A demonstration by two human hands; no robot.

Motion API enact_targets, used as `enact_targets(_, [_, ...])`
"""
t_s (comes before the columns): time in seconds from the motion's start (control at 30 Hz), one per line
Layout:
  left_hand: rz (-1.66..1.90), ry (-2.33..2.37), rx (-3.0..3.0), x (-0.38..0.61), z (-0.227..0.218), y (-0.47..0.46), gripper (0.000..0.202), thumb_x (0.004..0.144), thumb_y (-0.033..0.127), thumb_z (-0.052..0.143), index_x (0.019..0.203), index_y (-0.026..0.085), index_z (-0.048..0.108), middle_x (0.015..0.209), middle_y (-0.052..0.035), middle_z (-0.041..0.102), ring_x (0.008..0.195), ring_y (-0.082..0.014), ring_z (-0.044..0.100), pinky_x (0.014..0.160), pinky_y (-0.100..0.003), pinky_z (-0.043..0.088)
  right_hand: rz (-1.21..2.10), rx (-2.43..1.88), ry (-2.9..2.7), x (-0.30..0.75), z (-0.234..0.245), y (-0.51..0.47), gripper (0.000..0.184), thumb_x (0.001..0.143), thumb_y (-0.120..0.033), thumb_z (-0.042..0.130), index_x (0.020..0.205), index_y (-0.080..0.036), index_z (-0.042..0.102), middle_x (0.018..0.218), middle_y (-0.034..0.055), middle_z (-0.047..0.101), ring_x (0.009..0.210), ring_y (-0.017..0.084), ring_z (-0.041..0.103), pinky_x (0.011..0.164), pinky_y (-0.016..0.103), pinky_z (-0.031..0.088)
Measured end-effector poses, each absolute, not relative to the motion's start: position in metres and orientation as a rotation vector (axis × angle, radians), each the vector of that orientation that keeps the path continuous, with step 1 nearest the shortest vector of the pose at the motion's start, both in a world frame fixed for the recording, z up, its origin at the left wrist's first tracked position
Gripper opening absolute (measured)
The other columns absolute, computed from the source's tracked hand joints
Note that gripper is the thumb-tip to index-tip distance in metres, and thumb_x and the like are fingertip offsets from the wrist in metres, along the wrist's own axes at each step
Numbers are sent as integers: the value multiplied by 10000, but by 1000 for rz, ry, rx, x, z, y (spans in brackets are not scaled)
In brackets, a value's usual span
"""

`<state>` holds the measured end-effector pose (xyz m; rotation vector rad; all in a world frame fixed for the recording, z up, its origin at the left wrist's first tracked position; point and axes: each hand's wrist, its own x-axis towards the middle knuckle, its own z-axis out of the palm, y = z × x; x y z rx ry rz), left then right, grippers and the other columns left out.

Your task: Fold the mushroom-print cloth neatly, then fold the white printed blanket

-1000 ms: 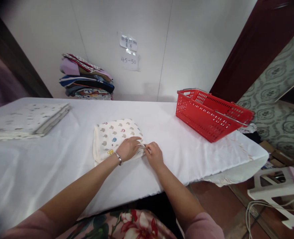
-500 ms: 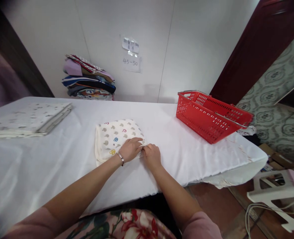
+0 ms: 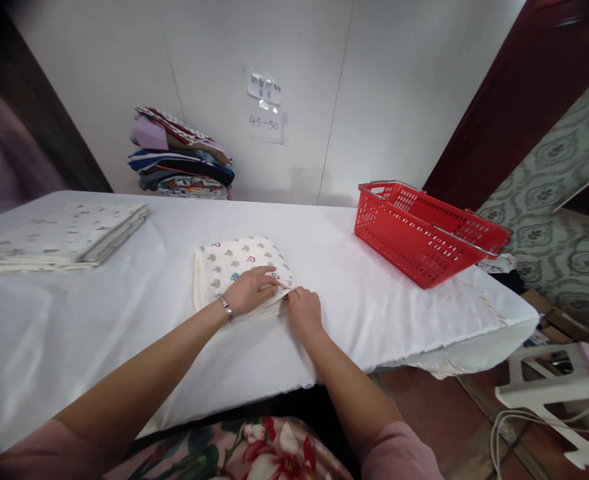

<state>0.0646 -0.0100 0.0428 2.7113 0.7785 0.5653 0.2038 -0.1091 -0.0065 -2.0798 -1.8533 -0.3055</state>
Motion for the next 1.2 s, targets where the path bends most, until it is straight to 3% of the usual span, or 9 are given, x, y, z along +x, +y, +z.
enact_targets(0.2, [542,769,2501,60,37,-7,183,788,225,466,776,221,648,1141,6,603,1038,-141,554,900,-243,420,-341,-2015,-1907,205,-6,-111,168,880,-180,434,815,-190,589,787,47,578,745,170,510,644,290,314])
enact_targets(0.47, [577,745,2539,60,23,-10,170,786,171,465,767,213,629,1147,-1,603,1032,-150,560,929,-283,393,-418,-1901,-1902,211,-4,-129,189,886,-164,391,804,-173,561,756,40,546,731,165,481,667,281,314])
enact_targets(0.67, [580,720,2604,57,21,-10,178,809,228,473,767,223,646,1153,-5,598,1050,-154,548,936,-305,398,-384,-1987,-1907,214,-9,-126,150,871,-135,424,804,-183,550,769,28,557,739,164,490,663,283,309])
enact_targets(0.93, [582,680,2733,54,26,-24,200,835,310,475,913,222,636,1239,-54,537,1128,-181,496,953,-359,391,-326,-2121,-1793,210,-6,-126,161,898,-289,449,863,-208,584,788,17,590,721,155,527,649,278,310])
enact_targets(1.07, [666,674,2693,52,36,-21,217,831,301,477,973,211,615,1208,-49,560,1107,-170,511,955,-328,390,-252,-2165,-1783,208,-3,-122,152,893,-242,443,850,-207,585,809,18,597,718,147,534,642,266,312])
enact_targets(1.2, [614,751,2687,52,38,-14,362,848,346,434,1171,198,507,1210,-54,562,1123,-186,497,963,-347,377,-260,-2159,-1787,209,-2,-122,161,894,-219,426,833,-202,574,813,14,597,709,147,527,641,264,308])
